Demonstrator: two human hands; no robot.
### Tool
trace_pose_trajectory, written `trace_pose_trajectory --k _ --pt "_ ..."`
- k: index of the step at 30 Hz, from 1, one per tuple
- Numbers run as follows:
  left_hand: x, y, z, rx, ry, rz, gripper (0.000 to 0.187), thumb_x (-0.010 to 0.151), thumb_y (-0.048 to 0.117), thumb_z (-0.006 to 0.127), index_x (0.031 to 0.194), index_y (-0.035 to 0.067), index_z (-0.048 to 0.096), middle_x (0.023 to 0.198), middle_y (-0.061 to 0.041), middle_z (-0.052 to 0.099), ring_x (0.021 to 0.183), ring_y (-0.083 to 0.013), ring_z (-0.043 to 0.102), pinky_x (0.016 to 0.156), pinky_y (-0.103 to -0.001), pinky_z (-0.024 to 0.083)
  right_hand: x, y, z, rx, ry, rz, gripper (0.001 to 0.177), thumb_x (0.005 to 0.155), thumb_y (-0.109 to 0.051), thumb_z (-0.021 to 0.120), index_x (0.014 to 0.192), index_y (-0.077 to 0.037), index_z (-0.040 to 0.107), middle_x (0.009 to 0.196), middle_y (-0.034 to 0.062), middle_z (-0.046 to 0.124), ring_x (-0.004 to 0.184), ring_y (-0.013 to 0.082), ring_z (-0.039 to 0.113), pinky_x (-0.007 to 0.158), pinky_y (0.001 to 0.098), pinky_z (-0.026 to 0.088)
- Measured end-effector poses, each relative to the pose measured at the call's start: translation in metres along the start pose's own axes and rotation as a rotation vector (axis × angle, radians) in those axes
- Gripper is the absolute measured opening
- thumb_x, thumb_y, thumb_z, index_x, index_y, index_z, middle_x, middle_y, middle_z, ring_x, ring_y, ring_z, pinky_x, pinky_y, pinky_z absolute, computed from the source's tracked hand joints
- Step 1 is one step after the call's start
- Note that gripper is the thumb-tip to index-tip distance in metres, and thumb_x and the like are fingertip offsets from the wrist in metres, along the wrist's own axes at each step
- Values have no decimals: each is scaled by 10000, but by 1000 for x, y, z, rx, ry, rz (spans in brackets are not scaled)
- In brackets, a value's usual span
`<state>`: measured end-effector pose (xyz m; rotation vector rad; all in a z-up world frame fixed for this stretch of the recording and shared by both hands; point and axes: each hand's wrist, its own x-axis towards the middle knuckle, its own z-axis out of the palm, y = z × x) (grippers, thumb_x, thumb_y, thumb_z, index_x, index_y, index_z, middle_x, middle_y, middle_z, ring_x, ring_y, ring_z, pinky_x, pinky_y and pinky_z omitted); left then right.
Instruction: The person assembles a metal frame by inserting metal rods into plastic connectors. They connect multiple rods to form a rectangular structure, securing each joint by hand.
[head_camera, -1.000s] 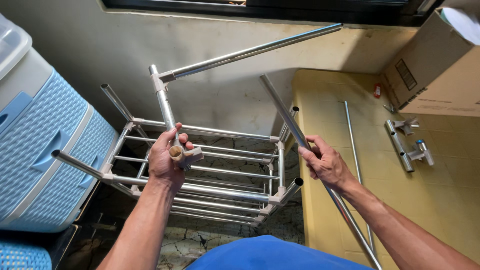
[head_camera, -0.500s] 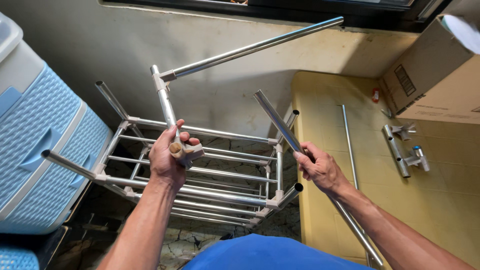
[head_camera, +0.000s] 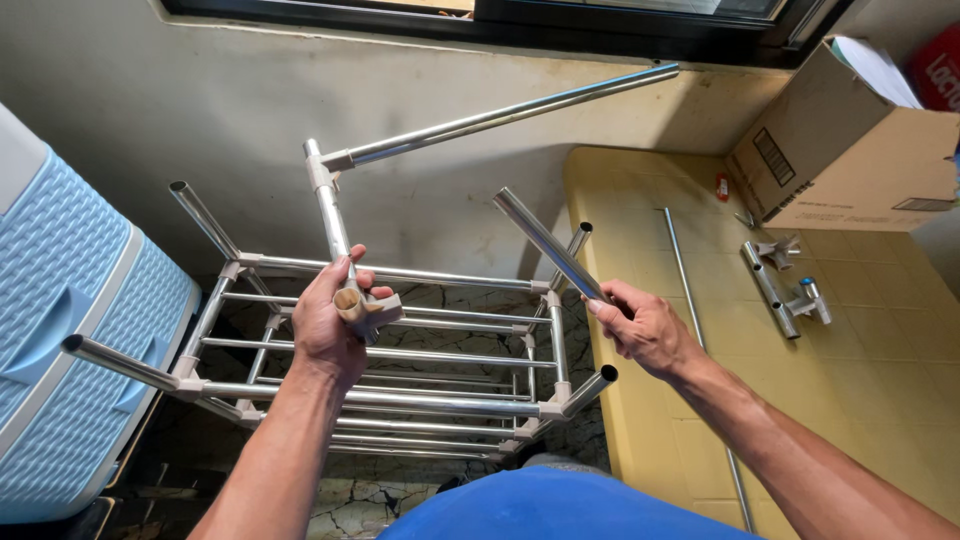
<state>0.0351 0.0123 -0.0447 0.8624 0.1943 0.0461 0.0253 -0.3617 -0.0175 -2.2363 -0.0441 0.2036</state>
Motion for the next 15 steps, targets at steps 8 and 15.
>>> trace_pose_trajectory --k 8,15 --pt "3 8 -9 -2 39 6 399 1031 285 545 1336 28 562 807 -1 629 734 -156 683 658 -313 593 12 -23 -6 -247 -52 -100 374 950 -480 619 1007 -145 778 557 -9 486 528 117 469 492 333 385" --pt "-1 21 -15 -57 48 19 412 1018 293 564 1329 24 560 806 -13 635 739 -163 678 676 -313 586 24 -55 -6 -357 -180 -200 356 884 -476 667 1056 -194 802 574 16 598 560 132 548 540 345 441"
